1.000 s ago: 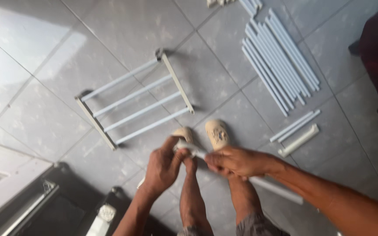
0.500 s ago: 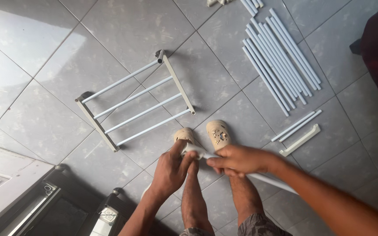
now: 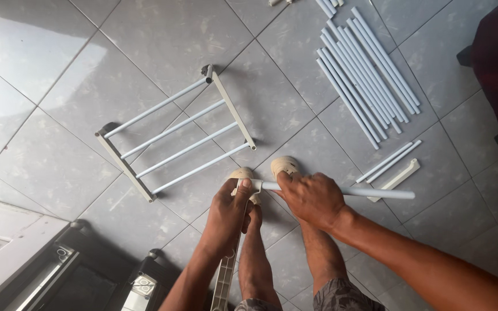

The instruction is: The person assembles a white plastic drying rack on a tiled floor. They connect vertical and horizontal rods into a frame, then attach feet to the base. The person repeatedly picks up parts, aligns them, and secures them by hand.

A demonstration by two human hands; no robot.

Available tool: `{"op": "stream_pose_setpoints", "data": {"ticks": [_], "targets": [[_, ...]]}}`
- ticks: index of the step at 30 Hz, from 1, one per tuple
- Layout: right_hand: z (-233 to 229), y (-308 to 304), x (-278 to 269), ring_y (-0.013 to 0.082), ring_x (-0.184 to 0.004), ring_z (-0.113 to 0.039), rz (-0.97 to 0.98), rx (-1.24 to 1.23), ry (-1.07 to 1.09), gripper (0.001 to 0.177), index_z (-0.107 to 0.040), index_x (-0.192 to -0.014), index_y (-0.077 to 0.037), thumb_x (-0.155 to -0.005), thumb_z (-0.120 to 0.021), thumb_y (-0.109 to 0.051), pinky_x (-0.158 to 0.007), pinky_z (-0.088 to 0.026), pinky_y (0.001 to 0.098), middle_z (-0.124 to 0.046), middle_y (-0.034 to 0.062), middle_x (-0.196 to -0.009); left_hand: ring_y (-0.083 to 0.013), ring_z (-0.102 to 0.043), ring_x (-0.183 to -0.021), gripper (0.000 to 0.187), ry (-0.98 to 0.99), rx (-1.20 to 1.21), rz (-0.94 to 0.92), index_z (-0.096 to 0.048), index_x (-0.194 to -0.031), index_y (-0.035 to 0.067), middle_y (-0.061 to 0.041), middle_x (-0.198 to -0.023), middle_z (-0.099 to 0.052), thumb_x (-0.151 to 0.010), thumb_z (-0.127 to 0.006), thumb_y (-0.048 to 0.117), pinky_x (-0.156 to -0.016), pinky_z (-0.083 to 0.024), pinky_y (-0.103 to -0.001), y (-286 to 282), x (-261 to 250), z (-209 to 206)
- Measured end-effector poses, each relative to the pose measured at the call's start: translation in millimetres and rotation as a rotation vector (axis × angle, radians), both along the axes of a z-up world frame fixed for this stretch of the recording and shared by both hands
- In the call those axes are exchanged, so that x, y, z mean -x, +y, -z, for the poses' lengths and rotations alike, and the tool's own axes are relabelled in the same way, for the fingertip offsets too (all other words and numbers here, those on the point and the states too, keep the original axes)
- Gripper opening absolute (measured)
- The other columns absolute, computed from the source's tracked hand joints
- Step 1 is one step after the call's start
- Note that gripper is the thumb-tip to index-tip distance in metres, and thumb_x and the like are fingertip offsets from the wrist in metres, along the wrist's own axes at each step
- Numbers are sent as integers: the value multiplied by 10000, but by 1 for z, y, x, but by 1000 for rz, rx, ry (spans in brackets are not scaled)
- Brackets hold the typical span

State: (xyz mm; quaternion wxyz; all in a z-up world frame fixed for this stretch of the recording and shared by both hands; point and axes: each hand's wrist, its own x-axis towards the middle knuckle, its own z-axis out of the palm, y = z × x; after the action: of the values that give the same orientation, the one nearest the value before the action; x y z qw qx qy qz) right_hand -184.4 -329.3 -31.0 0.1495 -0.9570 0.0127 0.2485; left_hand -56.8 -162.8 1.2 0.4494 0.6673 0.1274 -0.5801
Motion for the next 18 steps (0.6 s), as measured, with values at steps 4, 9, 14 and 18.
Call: {"op": "stream_pose_setpoints", "data": {"ticks": [4, 9, 14, 18], "targets": [[3, 0, 2, 221, -471, -641, 266, -330, -95, 356, -602, -878, -99, -974, -617, -441, -406, -474, 356, -681, 66, -608, -200, -590, -527, 420, -224, -40, 233, -639, -1190, 28, -135, -646, -658, -987, -581, 390, -507, -471, -370, 12, -1, 6], [-6, -16, 7, 45, -442, -474, 820, -1477, 1010, 464, -645, -959, -29, -1105, -521, -451, -381, -417, 217, -498, -37, -620, -306, -772, -695, 445, -434, 289, 402, -598, -1222, 17, -176, -798, -760, -982, -607, 391, -617, -558, -403, 36, -11, 10], [-13, 12, 4, 61, -465, -467, 665, -1116, 657, 429, -638, -938, -77, -1080, -523, -465, -372, -383, 249, -512, -23, -615, -248, -772, -703, 459, -494, 267, 390, -613, -1199, 15, -163, -831, -767, -980, -612, 419, -599, -562, -362, 48, -26, 10], [-4, 22, -9, 164, -469, -631, 134, -249, 103, 391, -613, -1057, -33, -1073, -543, -418, -415, -490, 320, -676, 78, -592, -204, -606, -599, 424, -245, 18, 219, -671, -1147, 6, -182, -700, -665, -1007, -592, 399, -556, -504, -383, 35, -27, 3]]}}
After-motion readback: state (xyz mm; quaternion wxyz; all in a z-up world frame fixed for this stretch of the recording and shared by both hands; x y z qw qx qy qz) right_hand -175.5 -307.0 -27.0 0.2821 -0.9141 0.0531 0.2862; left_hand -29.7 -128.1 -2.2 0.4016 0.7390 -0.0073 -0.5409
